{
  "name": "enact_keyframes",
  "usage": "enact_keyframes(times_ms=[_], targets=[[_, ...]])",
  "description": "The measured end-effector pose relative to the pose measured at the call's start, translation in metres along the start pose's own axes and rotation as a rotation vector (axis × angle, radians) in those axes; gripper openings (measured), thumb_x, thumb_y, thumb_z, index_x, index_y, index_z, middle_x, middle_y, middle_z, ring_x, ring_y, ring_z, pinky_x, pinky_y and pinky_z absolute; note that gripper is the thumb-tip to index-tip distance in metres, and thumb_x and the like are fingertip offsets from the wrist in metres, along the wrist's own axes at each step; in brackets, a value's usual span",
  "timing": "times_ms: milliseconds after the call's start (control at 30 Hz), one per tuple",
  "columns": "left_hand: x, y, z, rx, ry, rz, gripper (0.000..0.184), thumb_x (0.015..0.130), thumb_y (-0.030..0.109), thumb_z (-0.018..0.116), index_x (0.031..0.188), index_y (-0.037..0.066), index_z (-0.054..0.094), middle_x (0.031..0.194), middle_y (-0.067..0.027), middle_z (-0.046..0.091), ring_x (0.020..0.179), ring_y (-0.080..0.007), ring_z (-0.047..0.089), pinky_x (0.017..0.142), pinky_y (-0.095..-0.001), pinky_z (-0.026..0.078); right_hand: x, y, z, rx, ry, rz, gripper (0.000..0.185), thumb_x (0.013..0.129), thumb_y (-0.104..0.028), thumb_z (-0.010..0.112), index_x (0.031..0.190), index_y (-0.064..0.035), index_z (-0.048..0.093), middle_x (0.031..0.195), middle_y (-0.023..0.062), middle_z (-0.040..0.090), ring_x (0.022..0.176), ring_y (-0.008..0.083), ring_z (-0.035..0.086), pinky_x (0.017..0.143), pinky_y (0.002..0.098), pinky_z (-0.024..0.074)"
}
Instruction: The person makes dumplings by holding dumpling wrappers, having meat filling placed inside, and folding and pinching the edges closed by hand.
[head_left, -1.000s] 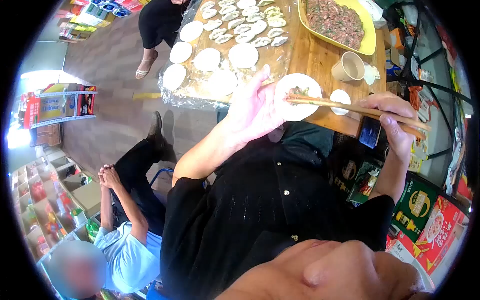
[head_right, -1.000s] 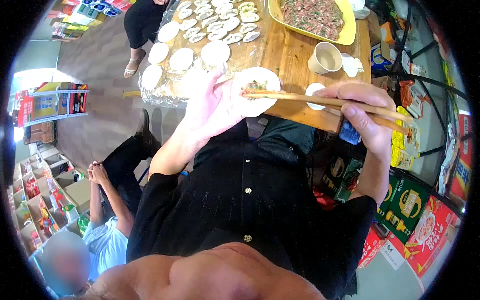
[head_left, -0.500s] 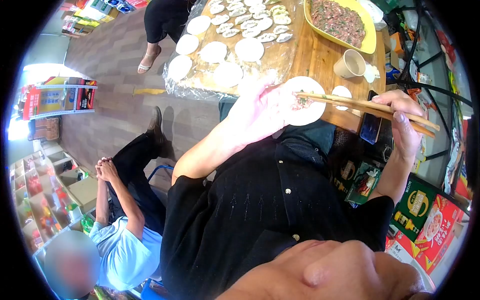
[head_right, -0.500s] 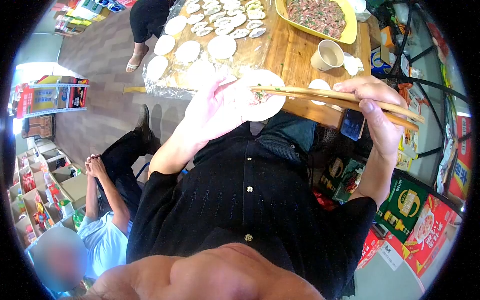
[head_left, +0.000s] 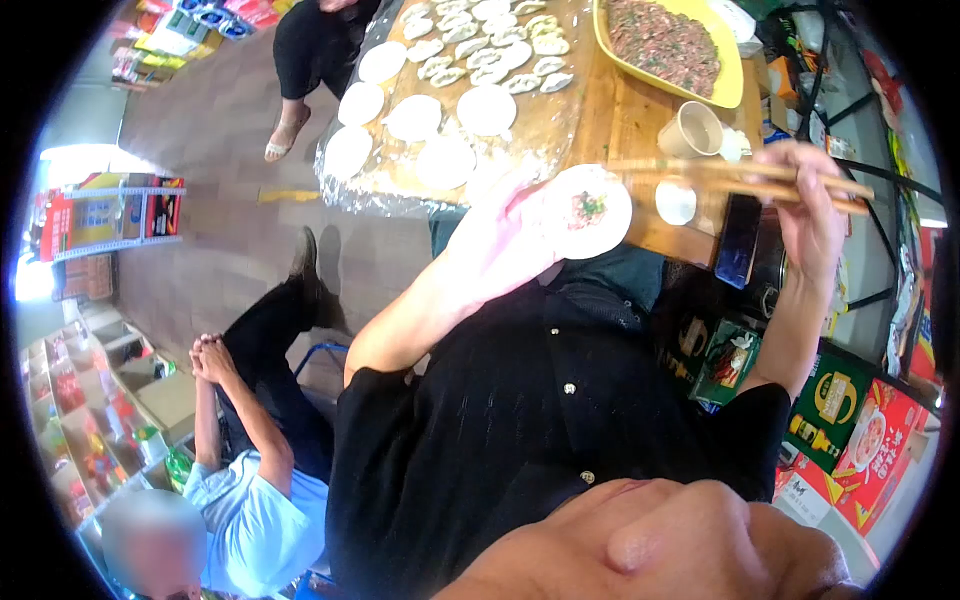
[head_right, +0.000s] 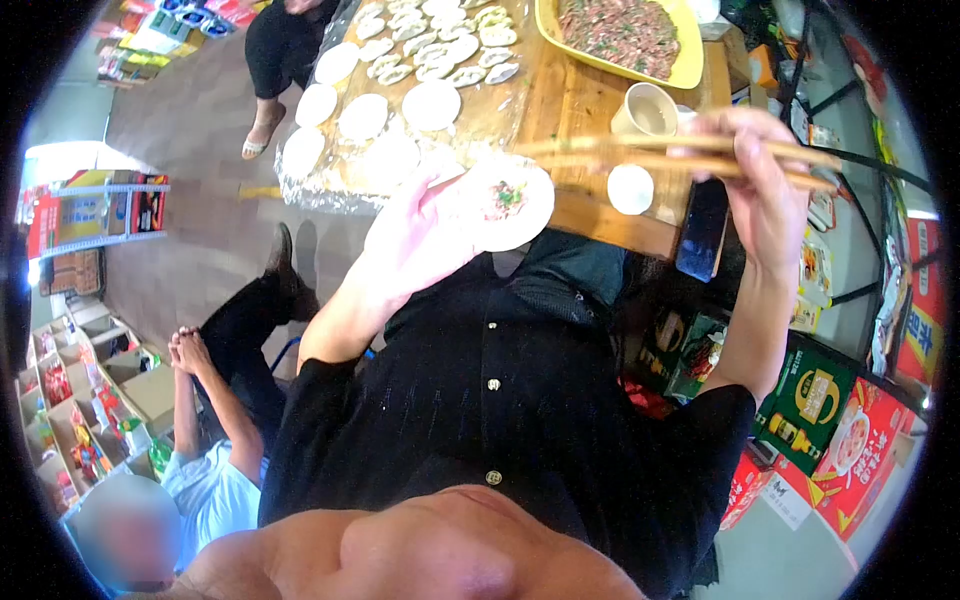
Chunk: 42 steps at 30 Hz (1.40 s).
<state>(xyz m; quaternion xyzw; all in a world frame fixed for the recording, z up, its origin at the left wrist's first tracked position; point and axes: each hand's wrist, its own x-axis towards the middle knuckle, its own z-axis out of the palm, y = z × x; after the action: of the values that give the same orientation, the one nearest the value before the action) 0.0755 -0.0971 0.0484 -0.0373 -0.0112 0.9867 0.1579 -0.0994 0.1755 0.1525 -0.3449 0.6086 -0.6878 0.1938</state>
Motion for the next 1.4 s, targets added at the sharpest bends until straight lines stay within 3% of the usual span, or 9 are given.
enact_keyframes(times_ms=[100,233,533,767,833,933,1067,1233,1400], targets=[[0.002,0.005,-0.007,0.075,0.065,0.001,0.062,0.102,0.041,0.034,0.136,-0.011,0.038,0.137,-0.0229,0.048,0.128,-0.0320,0.046,0.111,-0.0439,0.033,0.032,0.014,-0.022,-0.100,0.302,-0.090,0.028,0.098,-0.015,0.051,0.114,0.0057,0.058,0.109,0.0202,0.065,0.099,0.0263,0.067,0.085,0.0334,0.0559],[0.010,0.007,-0.004,0.119,0.076,0.006,0.062,0.102,0.042,0.033,0.137,-0.010,0.036,0.138,-0.0230,0.047,0.129,-0.0328,0.045,0.112,-0.0439,0.032,0.079,0.047,-0.042,-0.362,0.331,-0.032,0.026,0.097,-0.017,0.054,0.112,0.0028,0.062,0.110,0.0119,0.066,0.102,0.0187,0.064,0.091,0.0315,0.0504],[0.024,0.018,-0.012,0.228,0.211,-0.006,0.068,0.101,0.048,0.030,0.142,-0.006,0.032,0.143,-0.0203,0.042,0.134,-0.0304,0.040,0.113,-0.0432,0.028,0.129,0.092,-0.015,-0.598,0.176,-0.108,0.019,0.093,-0.018,0.062,0.104,-0.0038,0.068,0.092,-0.0017,0.066,0.081,0.0064,0.058,0.073,0.0234,0.0484],[0.037,0.022,-0.014,0.232,0.229,-0.034,0.070,0.101,0.049,0.030,0.142,-0.007,0.030,0.143,-0.0204,0.042,0.133,-0.0303,0.041,0.113,-0.0428,0.029,0.133,0.102,-0.016,-0.673,0.208,-0.122,0.019,0.093,-0.019,0.062,0.104,-0.0049,0.069,0.096,-0.0002,0.068,0.080,0.0081,0.060,0.071,0.0229,0.0483],[0.039,0.022,-0.012,0.233,0.236,-0.030,0.070,0.101,0.049,0.030,0.142,-0.007,0.030,0.143,-0.0206,0.042,0.133,-0.0303,0.041,0.113,-0.0427,0.029,0.129,0.092,-0.014,-0.584,0.282,0.148,0.027,0.095,-0.021,0.058,0.112,-0.0009,0.065,0.111,0.0041,0.066,0.100,0.0113,0.061,0.088,0.0239,0.0467],[0.040,0.023,-0.014,0.232,0.246,-0.031,0.069,0.101,0.048,0.029,0.141,-0.008,0.031,0.142,-0.0212,0.043,0.133,-0.0303,0.042,0.113,-0.0425,0.029,0.125,0.102,-0.034,-0.364,0.316,0.005,0.023,0.095,-0.018,0.059,0.109,-0.0009,0.066,0.102,0.0060,0.069,0.090,0.0116,0.065,0.078,0.0225,0.0517],[0.043,0.027,-0.017,0.199,0.160,-0.016,0.067,0.102,0.047,0.028,0.141,-0.008,0.032,0.141,-0.0215,0.044,0.132,-0.0304,0.042,0.113,-0.0425,0.029,0.103,0.086,-0.045,-0.124,0.386,0.072,0.026,0.096,-0.015,0.054,0.113,0.0040,0.060,0.107,0.0155,0.066,0.102,0.0198,0.065,0.088,0.0303,0.0543],[0.046,0.035,-0.022,0.060,0.037,-0.046,0.067,0.102,0.047,0.030,0.139,-0.008,0.034,0.140,-0.0224,0.045,0.131,-0.0307,0.044,0.112,-0.0421,0.032,0.053,0.062,-0.042,0.110,0.205,-0.065,0.024,0.099,-0.009,0.045,0.115,0.0065,0.056,0.110,0.0223,0.064,0.104,0.0274,0.064,0.091,0.0376,0.0538],[0.041,0.023,-0.007,0.079,0.068,-0.018,0.069,0.101,0.048,0.031,0.140,-0.008,0.032,0.141,-0.0223,0.044,0.132,-0.0298,0.042,0.112,-0.0416,0.032,0.011,0.037,-0.017,-0.158,-0.044,-0.137,0.031,0.094,-0.023,0.056,0.106,0.0042,0.063,0.105,0.0221,0.066,0.100,0.0303,0.065,0.088,0.0403,0.0522]])
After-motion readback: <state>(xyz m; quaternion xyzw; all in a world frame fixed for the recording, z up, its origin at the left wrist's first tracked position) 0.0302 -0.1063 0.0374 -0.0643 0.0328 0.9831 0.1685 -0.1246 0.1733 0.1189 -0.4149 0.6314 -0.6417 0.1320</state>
